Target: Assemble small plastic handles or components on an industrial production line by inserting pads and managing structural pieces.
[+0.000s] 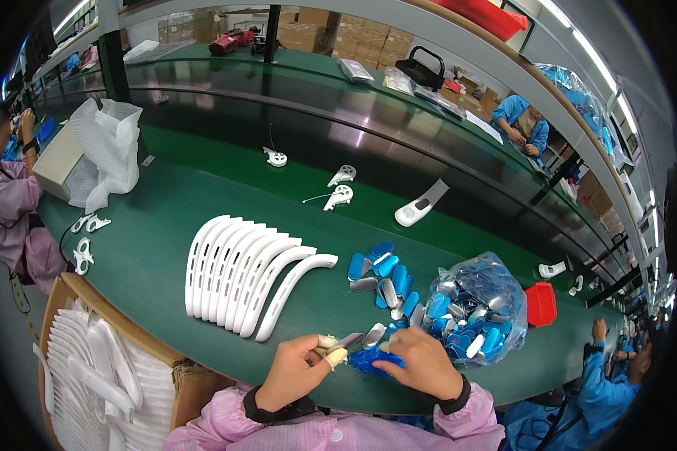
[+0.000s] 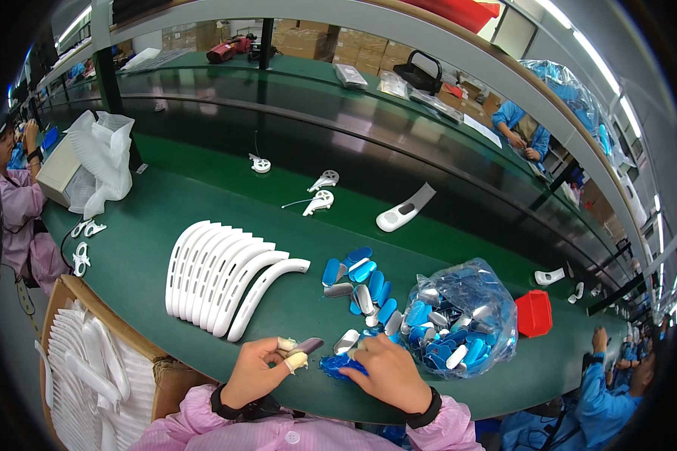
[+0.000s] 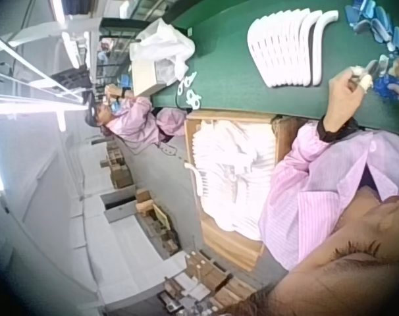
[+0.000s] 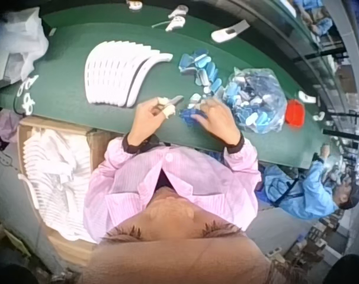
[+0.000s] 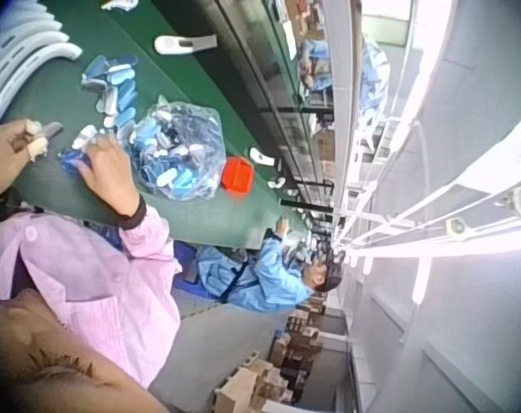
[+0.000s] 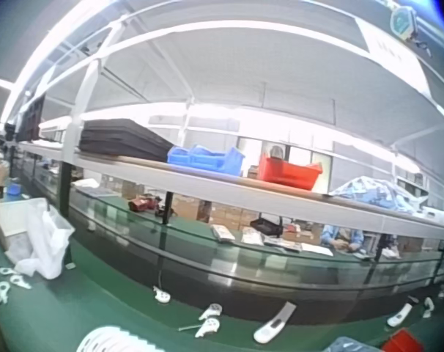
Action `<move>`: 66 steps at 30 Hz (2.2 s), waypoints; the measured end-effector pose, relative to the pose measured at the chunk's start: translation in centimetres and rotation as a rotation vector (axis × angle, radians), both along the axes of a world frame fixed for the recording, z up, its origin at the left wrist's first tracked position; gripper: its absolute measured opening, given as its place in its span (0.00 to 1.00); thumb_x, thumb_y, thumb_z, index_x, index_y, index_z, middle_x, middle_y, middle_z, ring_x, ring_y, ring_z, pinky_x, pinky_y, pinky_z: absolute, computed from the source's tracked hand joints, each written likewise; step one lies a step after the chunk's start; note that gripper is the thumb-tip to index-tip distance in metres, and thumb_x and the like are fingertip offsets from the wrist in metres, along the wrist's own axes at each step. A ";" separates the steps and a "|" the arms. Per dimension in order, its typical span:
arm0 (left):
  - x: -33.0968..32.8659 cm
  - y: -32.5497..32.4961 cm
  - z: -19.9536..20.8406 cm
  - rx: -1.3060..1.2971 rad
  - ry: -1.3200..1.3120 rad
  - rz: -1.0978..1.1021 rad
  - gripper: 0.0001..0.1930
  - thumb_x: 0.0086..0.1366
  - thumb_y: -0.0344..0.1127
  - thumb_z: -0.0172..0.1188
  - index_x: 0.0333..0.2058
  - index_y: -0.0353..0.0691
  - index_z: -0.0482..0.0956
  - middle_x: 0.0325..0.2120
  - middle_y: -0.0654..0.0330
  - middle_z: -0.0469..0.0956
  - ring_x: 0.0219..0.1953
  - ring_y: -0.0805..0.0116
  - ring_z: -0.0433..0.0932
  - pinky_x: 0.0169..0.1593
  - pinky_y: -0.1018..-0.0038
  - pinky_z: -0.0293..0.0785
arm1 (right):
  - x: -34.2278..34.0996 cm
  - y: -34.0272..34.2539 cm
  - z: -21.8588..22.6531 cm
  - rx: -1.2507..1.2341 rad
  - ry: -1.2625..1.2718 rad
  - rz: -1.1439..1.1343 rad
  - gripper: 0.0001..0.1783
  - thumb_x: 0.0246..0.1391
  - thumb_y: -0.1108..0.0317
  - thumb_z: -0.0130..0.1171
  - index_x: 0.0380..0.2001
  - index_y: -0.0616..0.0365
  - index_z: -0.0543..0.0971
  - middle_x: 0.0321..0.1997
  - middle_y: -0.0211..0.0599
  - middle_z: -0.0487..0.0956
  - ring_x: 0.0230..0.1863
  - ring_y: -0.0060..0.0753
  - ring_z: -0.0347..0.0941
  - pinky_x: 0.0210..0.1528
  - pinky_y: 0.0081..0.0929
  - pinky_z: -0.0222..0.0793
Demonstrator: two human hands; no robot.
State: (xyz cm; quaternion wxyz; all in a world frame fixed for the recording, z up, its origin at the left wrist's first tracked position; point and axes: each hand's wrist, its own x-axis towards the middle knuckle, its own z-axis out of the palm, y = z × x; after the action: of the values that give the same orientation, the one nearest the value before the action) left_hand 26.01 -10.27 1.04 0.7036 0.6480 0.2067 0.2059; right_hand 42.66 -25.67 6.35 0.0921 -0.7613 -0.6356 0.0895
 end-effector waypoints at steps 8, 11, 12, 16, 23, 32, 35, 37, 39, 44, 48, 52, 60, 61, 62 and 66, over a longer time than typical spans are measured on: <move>0.4 -0.8 0.5 -0.155 -0.054 -0.060 0.08 0.56 0.27 0.63 0.32 0.28 0.78 0.25 0.61 0.78 0.23 0.84 0.73 0.25 0.85 0.67 | 1.5 3.5 -1.7 0.161 1.378 -0.198 0.10 0.55 0.70 0.59 0.37 0.66 0.78 0.30 0.28 0.77 0.30 0.18 0.71 0.34 0.16 0.68; -0.2 -0.1 0.4 -0.117 -0.023 -0.123 0.07 0.55 0.26 0.63 0.31 0.28 0.78 0.24 0.61 0.78 0.23 0.83 0.74 0.25 0.85 0.68 | 1.9 4.0 -3.6 0.073 1.610 -0.171 0.08 0.56 0.71 0.57 0.36 0.66 0.77 0.31 0.31 0.77 0.30 0.18 0.71 0.34 0.16 0.67; -0.5 0.1 0.3 -0.080 0.014 -0.212 0.06 0.55 0.25 0.63 0.31 0.29 0.78 0.24 0.61 0.78 0.23 0.82 0.74 0.25 0.85 0.68 | 1.5 4.2 -4.1 0.058 1.818 -0.148 0.09 0.57 0.71 0.56 0.37 0.67 0.75 0.31 0.34 0.77 0.30 0.21 0.73 0.34 0.18 0.69; -0.4 0.0 0.8 -0.048 -0.175 -0.218 0.04 0.54 0.25 0.63 0.29 0.32 0.79 0.22 0.62 0.78 0.22 0.80 0.75 0.25 0.84 0.69 | -0.1 4.5 -4.9 -0.021 2.144 -0.104 0.11 0.59 0.68 0.53 0.39 0.67 0.73 0.30 0.38 0.77 0.30 0.24 0.73 0.33 0.20 0.69; -0.6 2.9 1.5 0.764 0.148 0.169 0.11 0.53 0.22 0.58 0.36 0.34 0.80 0.27 0.51 0.78 0.32 0.59 0.79 0.36 0.73 0.74 | 1.5 4.4 -4.9 0.381 2.131 -0.143 0.09 0.61 0.66 0.50 0.38 0.62 0.73 0.29 0.34 0.75 0.27 0.22 0.68 0.33 0.21 0.65; 0.8 4.4 -0.3 0.818 0.347 0.269 0.29 0.54 0.21 0.55 0.56 0.30 0.62 0.39 0.41 0.73 0.43 0.43 0.72 0.49 0.61 0.67 | 1.4 4.3 -3.2 0.418 1.940 -0.295 0.08 0.60 0.66 0.52 0.34 0.60 0.73 0.24 0.30 0.72 0.24 0.22 0.65 0.30 0.21 0.62; 0.7 4.4 0.8 0.638 0.411 0.184 0.29 0.55 0.21 0.54 0.57 0.29 0.60 0.40 0.38 0.72 0.45 0.40 0.71 0.50 0.62 0.66 | 1.2 4.2 -2.3 0.402 1.748 -0.403 0.08 0.58 0.69 0.54 0.37 0.63 0.75 0.27 0.31 0.74 0.26 0.20 0.68 0.30 0.19 0.65; 0.5 4.2 0.1 0.606 0.131 0.121 0.29 0.56 0.21 0.50 0.58 0.28 0.58 0.44 0.34 0.70 0.46 0.39 0.70 0.51 0.65 0.66 | 0.9 4.2 -2.0 0.427 1.431 -0.411 0.11 0.56 0.71 0.58 0.42 0.63 0.77 0.31 0.28 0.76 0.28 0.16 0.69 0.30 0.15 0.66; 0.3 3.3 -0.1 0.177 -0.025 -0.031 0.33 0.55 0.17 0.47 0.61 0.29 0.53 0.53 0.45 0.67 0.55 0.55 0.67 0.58 0.71 0.59 | 0.5 4.6 -1.4 0.426 1.353 -0.365 0.12 0.55 0.71 0.59 0.42 0.62 0.77 0.30 0.27 0.77 0.28 0.14 0.69 0.30 0.14 0.65; 0.1 1.9 1.7 -0.334 -0.198 -0.243 0.36 0.54 0.15 0.46 0.63 0.30 0.47 0.60 0.53 0.59 0.63 0.67 0.57 0.62 0.73 0.54 | 0.1 5.1 -1.4 0.372 1.207 -0.293 0.13 0.54 0.70 0.60 0.42 0.62 0.78 0.29 0.25 0.77 0.27 0.11 0.67 0.30 0.11 0.64; -0.2 1.8 2.1 -0.452 -0.171 -0.233 0.36 0.52 0.13 0.44 0.62 0.29 0.49 0.56 0.55 0.62 0.60 0.68 0.61 0.62 0.74 0.53 | -0.5 5.2 -0.7 0.403 0.937 -0.240 0.12 0.52 0.70 0.61 0.40 0.61 0.79 0.26 0.27 0.76 0.24 0.14 0.66 0.26 0.15 0.62; -0.3 1.6 1.7 -0.462 -0.212 -0.221 0.33 0.55 0.16 0.48 0.61 0.29 0.51 0.54 0.55 0.65 0.57 0.70 0.65 0.59 0.74 0.59 | -1.1 5.5 0.0 0.466 0.600 -0.144 0.09 0.50 0.71 0.62 0.36 0.60 0.80 0.24 0.29 0.74 0.23 0.24 0.67 0.24 0.23 0.61; 0.1 0.6 1.4 -0.279 -0.159 -0.044 0.27 0.59 0.26 0.60 0.55 0.29 0.61 0.47 0.56 0.71 0.47 0.74 0.71 0.49 0.77 0.69 | -1.9 6.1 -2.4 0.805 0.395 -0.180 0.35 0.38 0.68 0.72 0.51 0.62 0.68 0.46 0.42 0.72 0.37 0.30 0.72 0.30 0.22 0.70; 0.1 0.6 1.6 -0.260 -0.159 -0.043 0.26 0.59 0.26 0.60 0.54 0.30 0.62 0.47 0.56 0.71 0.47 0.75 0.71 0.48 0.77 0.69 | -2.0 6.1 -2.8 0.762 0.713 -0.242 0.33 0.39 0.70 0.72 0.49 0.63 0.69 0.47 0.41 0.73 0.40 0.29 0.73 0.33 0.22 0.71; 0.0 0.6 1.3 -0.261 -0.161 -0.046 0.26 0.59 0.26 0.60 0.54 0.30 0.62 0.47 0.56 0.71 0.47 0.75 0.71 0.48 0.77 0.69 | -2.0 6.1 -3.0 0.704 1.030 -0.303 0.30 0.41 0.71 0.71 0.48 0.63 0.69 0.49 0.41 0.74 0.43 0.27 0.74 0.36 0.21 0.73; -0.3 0.4 0.4 -0.048 -0.115 -0.009 0.25 0.59 0.29 0.61 0.53 0.32 0.63 0.43 0.58 0.74 0.43 0.76 0.72 0.46 0.79 0.69 | -0.8 5.4 -2.4 0.368 1.349 -0.324 0.21 0.45 0.76 0.66 0.44 0.64 0.73 0.37 0.36 0.80 0.40 0.22 0.76 0.41 0.20 0.73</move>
State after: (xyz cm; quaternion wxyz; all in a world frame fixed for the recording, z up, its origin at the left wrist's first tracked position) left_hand 25.70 -9.90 1.45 0.7305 0.6189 0.1680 0.2347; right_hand 41.85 -20.22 3.99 0.6038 -0.5971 -0.3239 0.4170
